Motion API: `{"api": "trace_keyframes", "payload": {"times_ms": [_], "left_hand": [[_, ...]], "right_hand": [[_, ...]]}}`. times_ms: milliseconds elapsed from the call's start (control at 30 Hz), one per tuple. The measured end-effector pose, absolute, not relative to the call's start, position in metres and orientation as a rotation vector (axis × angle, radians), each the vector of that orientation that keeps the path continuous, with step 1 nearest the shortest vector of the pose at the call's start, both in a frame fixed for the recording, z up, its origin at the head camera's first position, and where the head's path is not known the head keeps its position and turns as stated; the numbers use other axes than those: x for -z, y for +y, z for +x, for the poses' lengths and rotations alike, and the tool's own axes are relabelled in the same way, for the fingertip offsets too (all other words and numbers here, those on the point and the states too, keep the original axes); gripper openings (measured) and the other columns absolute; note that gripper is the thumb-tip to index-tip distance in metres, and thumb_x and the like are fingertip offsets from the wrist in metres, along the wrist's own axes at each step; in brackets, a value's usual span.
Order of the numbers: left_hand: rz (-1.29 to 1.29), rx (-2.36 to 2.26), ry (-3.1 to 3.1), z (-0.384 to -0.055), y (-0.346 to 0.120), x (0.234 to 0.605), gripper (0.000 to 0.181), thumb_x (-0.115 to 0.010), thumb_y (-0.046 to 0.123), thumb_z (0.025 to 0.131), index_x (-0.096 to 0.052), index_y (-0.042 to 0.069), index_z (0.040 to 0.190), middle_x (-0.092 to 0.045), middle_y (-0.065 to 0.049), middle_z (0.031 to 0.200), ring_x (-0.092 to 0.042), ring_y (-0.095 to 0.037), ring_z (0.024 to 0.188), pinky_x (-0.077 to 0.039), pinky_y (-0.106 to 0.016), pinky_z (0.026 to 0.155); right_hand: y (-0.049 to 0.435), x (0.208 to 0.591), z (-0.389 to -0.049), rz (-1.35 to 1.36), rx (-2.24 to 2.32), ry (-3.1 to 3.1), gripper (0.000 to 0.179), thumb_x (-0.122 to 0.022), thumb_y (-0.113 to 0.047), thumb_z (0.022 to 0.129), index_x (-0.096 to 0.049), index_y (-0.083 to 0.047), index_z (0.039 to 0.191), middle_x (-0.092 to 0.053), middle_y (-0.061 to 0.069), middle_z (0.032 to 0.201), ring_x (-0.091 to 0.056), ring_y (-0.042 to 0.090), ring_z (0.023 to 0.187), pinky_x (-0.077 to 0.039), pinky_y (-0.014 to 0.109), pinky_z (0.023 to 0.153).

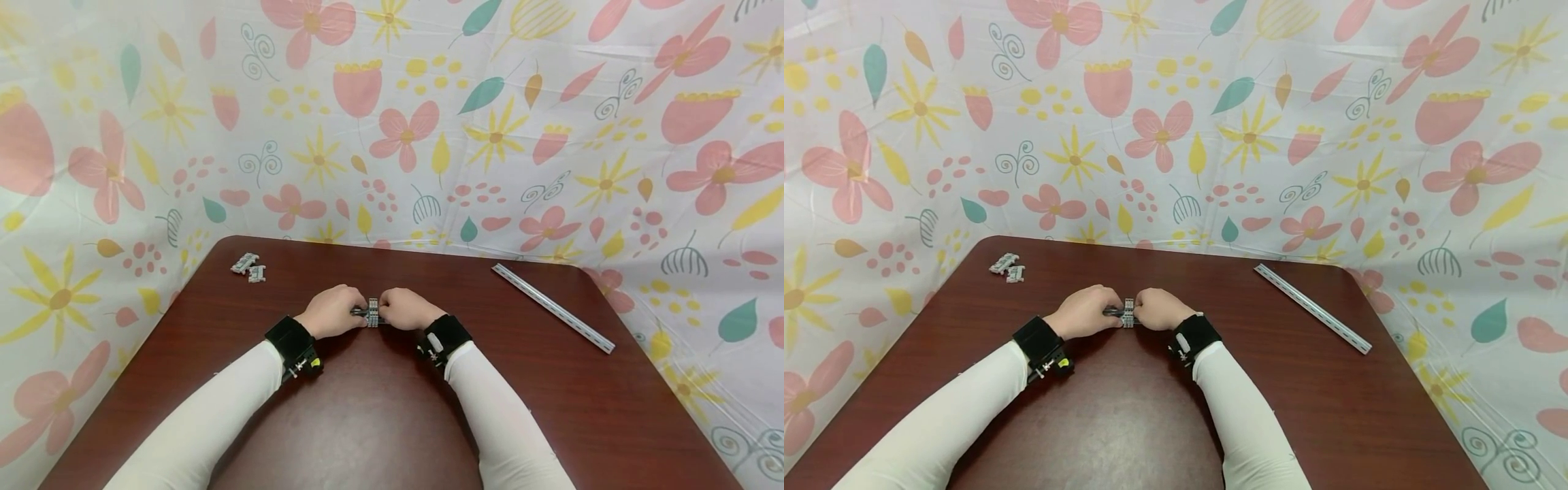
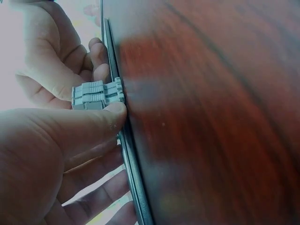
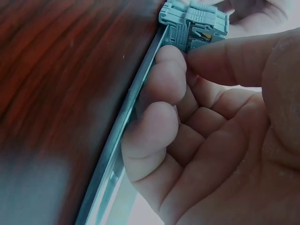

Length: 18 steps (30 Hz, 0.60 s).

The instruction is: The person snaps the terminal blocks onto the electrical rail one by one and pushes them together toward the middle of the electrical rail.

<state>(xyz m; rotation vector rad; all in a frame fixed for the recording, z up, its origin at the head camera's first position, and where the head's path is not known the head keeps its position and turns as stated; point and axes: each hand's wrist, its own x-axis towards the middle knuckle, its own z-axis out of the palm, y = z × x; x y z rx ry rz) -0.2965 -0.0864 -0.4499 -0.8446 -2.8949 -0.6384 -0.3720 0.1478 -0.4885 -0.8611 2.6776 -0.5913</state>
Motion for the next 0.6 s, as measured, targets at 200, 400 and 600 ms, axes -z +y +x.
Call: {"api": "trace_keyframes", "payload": {"times_ms": [200,400,600], "left_hand": [[-0.854,0.624,-2.894,-0.297,-0.086,0.451,0.019,-0.091,0.024,0.095,-0.087,0.015,0.112,-0.078,0.002,0.112,-0.070,-0.021,0.108,-0.060,-0.041,0.090],[-0.858,0.622,-2.894,-0.298,-0.086,0.452,0.016,-0.091,0.023,0.096,-0.086,0.016,0.109,-0.077,0.003,0.109,-0.068,-0.020,0.103,-0.058,-0.040,0.087],[-0.864,0.623,-2.889,-0.298,-0.086,0.452,0.014,-0.091,0.022,0.095,-0.085,0.016,0.107,-0.076,0.003,0.108,-0.068,-0.020,0.102,-0.058,-0.040,0.085]], "right_hand": [[0.145,0.496,-0.376,-0.867,0.601,2.707,0.025,-0.056,-0.026,0.111,-0.072,-0.021,0.092,-0.065,-0.003,0.079,-0.059,0.018,0.068,-0.050,0.034,0.068],[0.141,0.487,-0.367,-0.903,0.555,2.743,0.023,-0.057,-0.022,0.112,-0.071,-0.018,0.094,-0.063,-0.001,0.082,-0.059,0.019,0.072,-0.050,0.037,0.071],[0.137,0.462,-0.345,-0.918,0.571,2.753,0.019,-0.059,-0.016,0.109,-0.069,-0.016,0.092,-0.060,0.000,0.081,-0.057,0.019,0.072,-0.049,0.037,0.072]]}}
